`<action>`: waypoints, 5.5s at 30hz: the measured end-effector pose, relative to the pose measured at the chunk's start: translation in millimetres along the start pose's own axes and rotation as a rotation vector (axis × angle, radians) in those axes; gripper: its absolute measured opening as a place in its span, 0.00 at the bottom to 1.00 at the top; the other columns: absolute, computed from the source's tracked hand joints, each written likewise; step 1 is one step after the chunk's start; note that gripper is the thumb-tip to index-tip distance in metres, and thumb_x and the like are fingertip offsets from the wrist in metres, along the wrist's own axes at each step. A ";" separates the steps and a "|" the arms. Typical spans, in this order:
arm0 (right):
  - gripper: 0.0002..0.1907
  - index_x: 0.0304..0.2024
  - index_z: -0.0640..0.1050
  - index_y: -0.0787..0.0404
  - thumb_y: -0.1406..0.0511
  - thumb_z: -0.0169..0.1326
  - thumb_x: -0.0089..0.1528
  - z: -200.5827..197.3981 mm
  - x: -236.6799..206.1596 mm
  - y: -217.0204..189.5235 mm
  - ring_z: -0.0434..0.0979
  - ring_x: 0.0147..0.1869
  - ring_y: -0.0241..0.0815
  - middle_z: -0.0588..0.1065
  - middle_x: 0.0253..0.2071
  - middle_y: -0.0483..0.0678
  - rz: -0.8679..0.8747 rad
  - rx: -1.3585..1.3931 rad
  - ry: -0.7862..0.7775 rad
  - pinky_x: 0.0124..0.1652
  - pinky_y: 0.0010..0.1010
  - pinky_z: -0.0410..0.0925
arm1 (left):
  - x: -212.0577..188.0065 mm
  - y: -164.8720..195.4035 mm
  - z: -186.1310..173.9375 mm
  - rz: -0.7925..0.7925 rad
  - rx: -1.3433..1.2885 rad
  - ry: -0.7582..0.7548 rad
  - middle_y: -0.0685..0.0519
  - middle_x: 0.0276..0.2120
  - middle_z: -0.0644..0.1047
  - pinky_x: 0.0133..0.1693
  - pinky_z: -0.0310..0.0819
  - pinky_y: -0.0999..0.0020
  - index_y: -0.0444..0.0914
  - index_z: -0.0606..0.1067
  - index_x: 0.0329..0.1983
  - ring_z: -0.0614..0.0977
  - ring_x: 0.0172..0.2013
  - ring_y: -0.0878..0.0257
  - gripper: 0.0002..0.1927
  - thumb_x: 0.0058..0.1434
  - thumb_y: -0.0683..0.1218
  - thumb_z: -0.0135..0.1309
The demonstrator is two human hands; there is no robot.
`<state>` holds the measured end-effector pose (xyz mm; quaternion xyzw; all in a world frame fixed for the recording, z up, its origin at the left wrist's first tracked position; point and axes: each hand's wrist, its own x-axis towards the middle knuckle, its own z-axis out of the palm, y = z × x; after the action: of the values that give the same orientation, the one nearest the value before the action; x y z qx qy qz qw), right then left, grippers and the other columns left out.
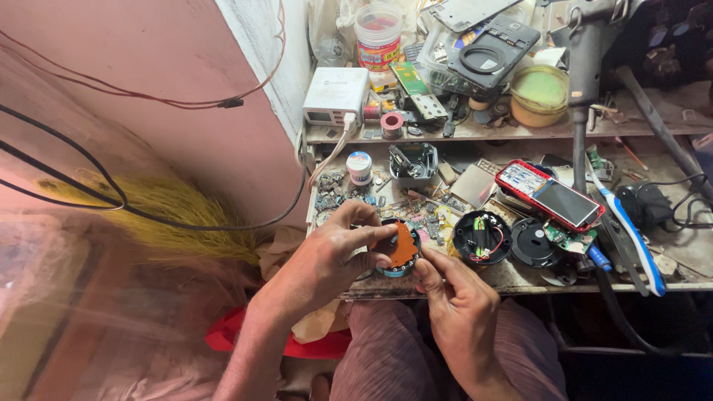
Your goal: The person sits at a cluttered workbench and works on small electronic devices, handling a round driver unit with an orange disc, fitting it into a housing, and arranging wires and small components. They pick up and reposition parts across the bench while working on the assemblies by hand.
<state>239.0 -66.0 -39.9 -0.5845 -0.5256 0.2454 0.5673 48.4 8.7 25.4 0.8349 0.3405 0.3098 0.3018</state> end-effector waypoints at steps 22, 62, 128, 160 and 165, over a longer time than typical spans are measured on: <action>0.15 0.54 0.79 0.66 0.74 0.57 0.63 6.8 -1.4 16.3 0.84 0.45 0.35 0.80 0.50 0.51 -0.157 0.083 -0.027 0.41 0.25 0.80 | 1.4 7.0 -1.6 0.031 0.063 0.118 0.47 0.41 0.76 0.40 0.77 0.61 0.42 0.82 0.51 0.81 0.39 0.54 0.16 0.58 0.45 0.64; 0.08 0.49 0.79 0.67 0.74 0.59 0.67 -78.9 -12.2 1.3 0.83 0.43 0.35 0.81 0.43 0.51 -0.155 -0.204 0.313 0.43 0.24 0.75 | 9.9 9.5 -26.7 0.212 0.199 0.035 0.51 0.38 0.83 0.43 0.77 0.58 0.38 0.82 0.43 0.83 0.41 0.51 0.15 0.50 0.36 0.60; 0.24 0.55 0.76 0.66 0.65 0.64 0.58 -16.5 -1.3 -4.3 0.83 0.39 0.41 0.79 0.47 0.54 -0.293 -0.196 -0.103 0.38 0.29 0.77 | 24.7 25.7 -12.2 0.166 0.277 -0.045 0.50 0.34 0.77 0.35 0.76 0.59 0.44 0.81 0.46 0.82 0.34 0.52 0.13 0.58 0.42 0.60; 0.20 0.54 0.77 0.65 0.68 0.63 0.60 -7.3 -2.7 2.8 0.85 0.45 0.42 0.80 0.48 0.53 -0.272 -0.103 -0.024 0.41 0.28 0.79 | 11.2 14.6 -0.2 0.148 0.253 0.055 0.50 0.41 0.78 0.42 0.76 0.59 0.44 0.82 0.51 0.81 0.41 0.52 0.18 0.56 0.42 0.61; 0.19 0.54 0.78 0.65 0.67 0.63 0.60 -6.0 -3.4 6.0 0.84 0.46 0.42 0.80 0.49 0.53 -0.274 -0.092 -0.013 0.42 0.29 0.79 | 12.2 21.0 -1.7 0.138 0.309 0.030 0.50 0.39 0.78 0.41 0.75 0.59 0.44 0.83 0.50 0.81 0.39 0.54 0.16 0.57 0.45 0.62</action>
<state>245.3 -70.3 -45.0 -0.5310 -0.6149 0.1450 0.5647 62.2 6.0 45.3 0.8881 0.3304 0.2860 0.1425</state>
